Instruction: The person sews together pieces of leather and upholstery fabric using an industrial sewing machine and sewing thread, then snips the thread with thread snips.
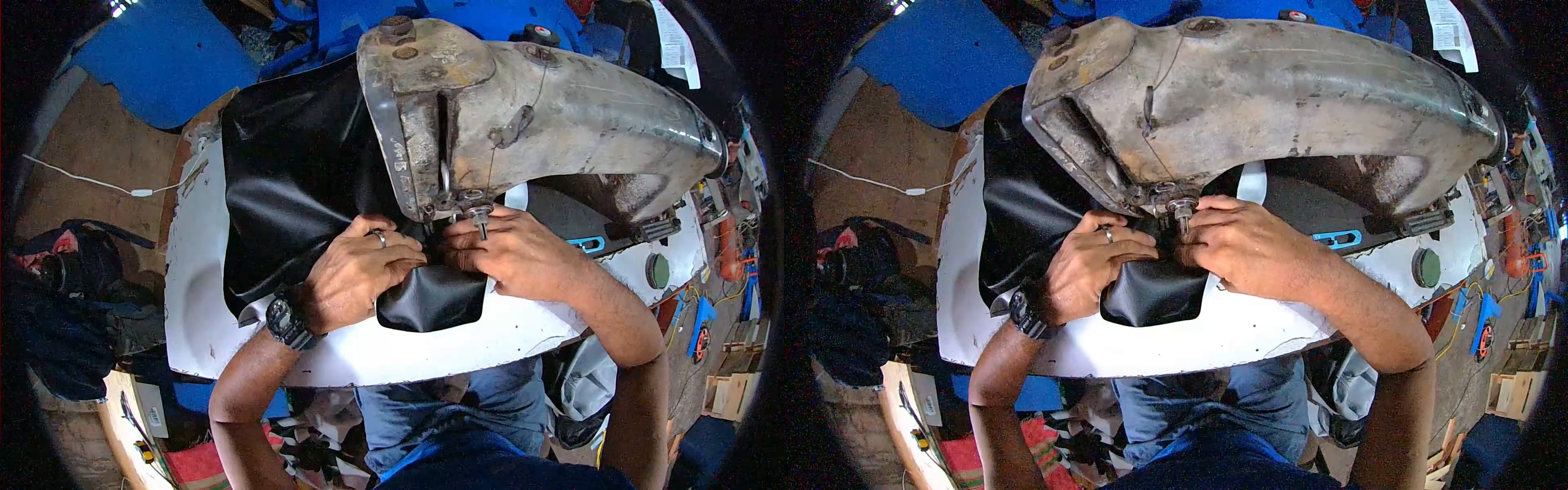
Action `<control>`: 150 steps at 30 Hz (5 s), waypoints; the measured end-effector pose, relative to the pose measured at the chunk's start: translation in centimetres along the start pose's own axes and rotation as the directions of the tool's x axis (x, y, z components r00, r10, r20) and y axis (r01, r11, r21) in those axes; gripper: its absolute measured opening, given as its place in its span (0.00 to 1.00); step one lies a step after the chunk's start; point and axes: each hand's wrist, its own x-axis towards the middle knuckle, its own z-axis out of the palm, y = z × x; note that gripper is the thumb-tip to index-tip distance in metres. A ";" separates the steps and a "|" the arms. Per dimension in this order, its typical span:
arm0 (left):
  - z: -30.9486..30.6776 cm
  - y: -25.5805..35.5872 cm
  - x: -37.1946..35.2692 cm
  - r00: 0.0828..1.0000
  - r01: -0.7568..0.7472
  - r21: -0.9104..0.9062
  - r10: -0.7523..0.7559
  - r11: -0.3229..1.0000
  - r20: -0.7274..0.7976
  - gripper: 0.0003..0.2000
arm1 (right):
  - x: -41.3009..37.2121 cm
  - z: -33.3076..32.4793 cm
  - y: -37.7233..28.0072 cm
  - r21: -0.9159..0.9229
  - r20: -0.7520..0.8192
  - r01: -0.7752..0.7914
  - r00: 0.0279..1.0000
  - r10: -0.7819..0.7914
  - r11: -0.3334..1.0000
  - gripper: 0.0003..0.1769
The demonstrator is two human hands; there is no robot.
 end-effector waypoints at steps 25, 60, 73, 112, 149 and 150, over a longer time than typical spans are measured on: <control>-0.7 0.3 -0.1 0.989 -0.142 0.038 0.140 0.989 0.052 0.13 | -0.5 0.0 -2.1 -0.062 -0.058 0.079 0.995 -0.082 0.995 0.13; 0.7 0.3 0.4 0.994 -0.025 0.263 0.052 0.965 -0.095 0.09 | -0.2 1.9 -0.3 -0.162 -0.085 -0.032 0.996 0.018 0.986 0.17; 0.0 0.4 -0.3 0.984 -0.176 0.333 0.173 0.926 0.039 0.12 | -0.5 1.6 -1.0 -0.094 -0.033 0.001 0.999 -0.004 0.996 0.15; 2.4 6.8 0.5 0.997 0.058 0.483 -0.025 0.873 -0.074 0.10 | -0.5 0.1 0.7 0.023 -0.025 -0.110 0.994 0.110 0.994 0.16; -7.3 -0.7 -9.8 0.831 0.556 0.315 -0.512 0.769 -0.215 0.23 | -2.8 1.6 -7.9 -0.098 -0.227 -0.166 0.964 0.140 0.981 0.33; -6.2 0.6 -11.3 0.775 0.608 0.390 -0.624 0.692 -0.101 0.24 | -3.1 2.2 -8.5 -0.159 -0.283 -0.160 0.953 0.110 0.974 0.27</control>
